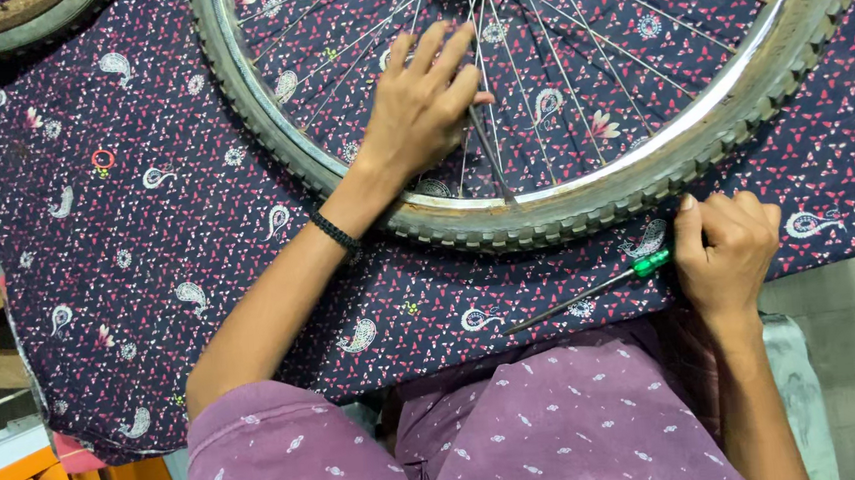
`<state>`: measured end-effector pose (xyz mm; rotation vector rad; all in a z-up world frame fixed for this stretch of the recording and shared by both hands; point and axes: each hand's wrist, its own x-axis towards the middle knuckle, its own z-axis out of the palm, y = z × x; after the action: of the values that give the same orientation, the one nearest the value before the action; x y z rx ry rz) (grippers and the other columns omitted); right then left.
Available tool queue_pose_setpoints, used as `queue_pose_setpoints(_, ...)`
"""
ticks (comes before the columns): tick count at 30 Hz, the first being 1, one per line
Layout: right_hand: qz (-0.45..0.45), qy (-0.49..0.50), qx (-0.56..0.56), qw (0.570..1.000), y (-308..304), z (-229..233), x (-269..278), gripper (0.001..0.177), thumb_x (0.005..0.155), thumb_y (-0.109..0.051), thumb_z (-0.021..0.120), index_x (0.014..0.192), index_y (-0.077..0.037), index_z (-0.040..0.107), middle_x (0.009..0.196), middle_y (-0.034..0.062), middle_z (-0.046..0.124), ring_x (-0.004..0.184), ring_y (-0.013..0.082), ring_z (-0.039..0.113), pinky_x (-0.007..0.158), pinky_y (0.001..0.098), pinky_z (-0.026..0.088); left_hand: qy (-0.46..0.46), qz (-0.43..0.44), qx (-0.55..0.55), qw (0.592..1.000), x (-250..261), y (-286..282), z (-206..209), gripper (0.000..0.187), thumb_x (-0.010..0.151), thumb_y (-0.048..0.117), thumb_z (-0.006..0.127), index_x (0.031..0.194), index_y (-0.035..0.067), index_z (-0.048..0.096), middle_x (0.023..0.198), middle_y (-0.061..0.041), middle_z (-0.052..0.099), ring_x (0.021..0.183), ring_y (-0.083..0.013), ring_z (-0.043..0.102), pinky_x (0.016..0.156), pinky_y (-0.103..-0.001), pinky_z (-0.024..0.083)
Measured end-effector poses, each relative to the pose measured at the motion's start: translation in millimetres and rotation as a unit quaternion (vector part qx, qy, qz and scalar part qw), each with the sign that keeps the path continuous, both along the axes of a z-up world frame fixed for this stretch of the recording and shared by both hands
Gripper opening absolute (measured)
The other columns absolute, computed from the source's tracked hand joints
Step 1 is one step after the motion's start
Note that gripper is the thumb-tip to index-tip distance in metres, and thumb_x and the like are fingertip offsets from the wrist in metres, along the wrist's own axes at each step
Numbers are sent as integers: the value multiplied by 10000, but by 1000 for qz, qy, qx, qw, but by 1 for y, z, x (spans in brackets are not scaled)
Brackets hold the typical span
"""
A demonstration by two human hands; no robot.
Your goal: The person uses a tire lever and a screwdriver to pry the tire bead off the rim of a bicycle wheel. They work around the circumference of the wheel, progressively removing the tire from the rim.
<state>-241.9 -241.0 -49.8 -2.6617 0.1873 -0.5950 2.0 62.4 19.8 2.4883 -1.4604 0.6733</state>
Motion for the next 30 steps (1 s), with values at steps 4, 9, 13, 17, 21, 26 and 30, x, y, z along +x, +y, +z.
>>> queue_pose_setpoints(4,-3,10,-14,1000,0,0,-3,445,1149,-178,638,729,-63,547,767,78,517,823,275,493,796,414,337,31,83,-24,996,-19,6,-6,271,1049,293,686,975,36,637,1439,-222,560,1335,-385,490,1088,-531,371)
queue_pose_setpoints(9,3,25,-64,998,2,-1,0,311,1159,-206,608,886,-60,583,934,90,556,922,294,478,884,423,363,2,169,26,985,-55,28,5,284,1003,281,693,968,14,605,1461,-258,520,1343,-399,467,1067,-536,370)
queue_pose_setpoints(13,2,46,-75,996,0,-4,-2,324,1167,-207,596,880,-57,565,926,102,531,935,303,473,889,434,360,80,148,25,985,-82,53,30,422,870,303,711,1070,-50,596,1428,-277,501,1354,-418,443,1087,-508,375)
queue_pose_setpoints(17,2,49,-84,995,-4,-7,-3,332,1142,-190,580,842,-54,534,908,106,507,931,304,468,847,427,352,111,67,30,991,-100,71,57,414,936,353,710,1034,-26,577,1199,-212,556,1152,-372,517,985,-465,410)
queue_pose_setpoints(21,9,37,-76,996,-1,-8,0,315,1136,-185,584,855,-50,540,914,104,509,933,305,465,859,429,350,115,62,39,991,-118,68,72,264,989,286,702,921,52,599,892,-95,536,860,-275,539,783,-411,418)
queue_pose_setpoints(26,3,41,-74,996,-2,-7,-2,276,1131,-190,608,897,-47,578,907,102,512,934,304,471,885,432,356,117,17,-13,993,-141,47,83,283,967,250,713,782,81,580,761,-61,493,737,-254,528,689,-401,398)
queue_pose_setpoints(30,9,35,-70,997,-1,-6,-2,213,1101,-165,595,927,-44,596,921,97,523,940,298,476,890,425,361,95,-11,-56,994,-137,36,92,243,970,216,723,818,74,596,779,-61,495,740,-250,525,692,-398,392)
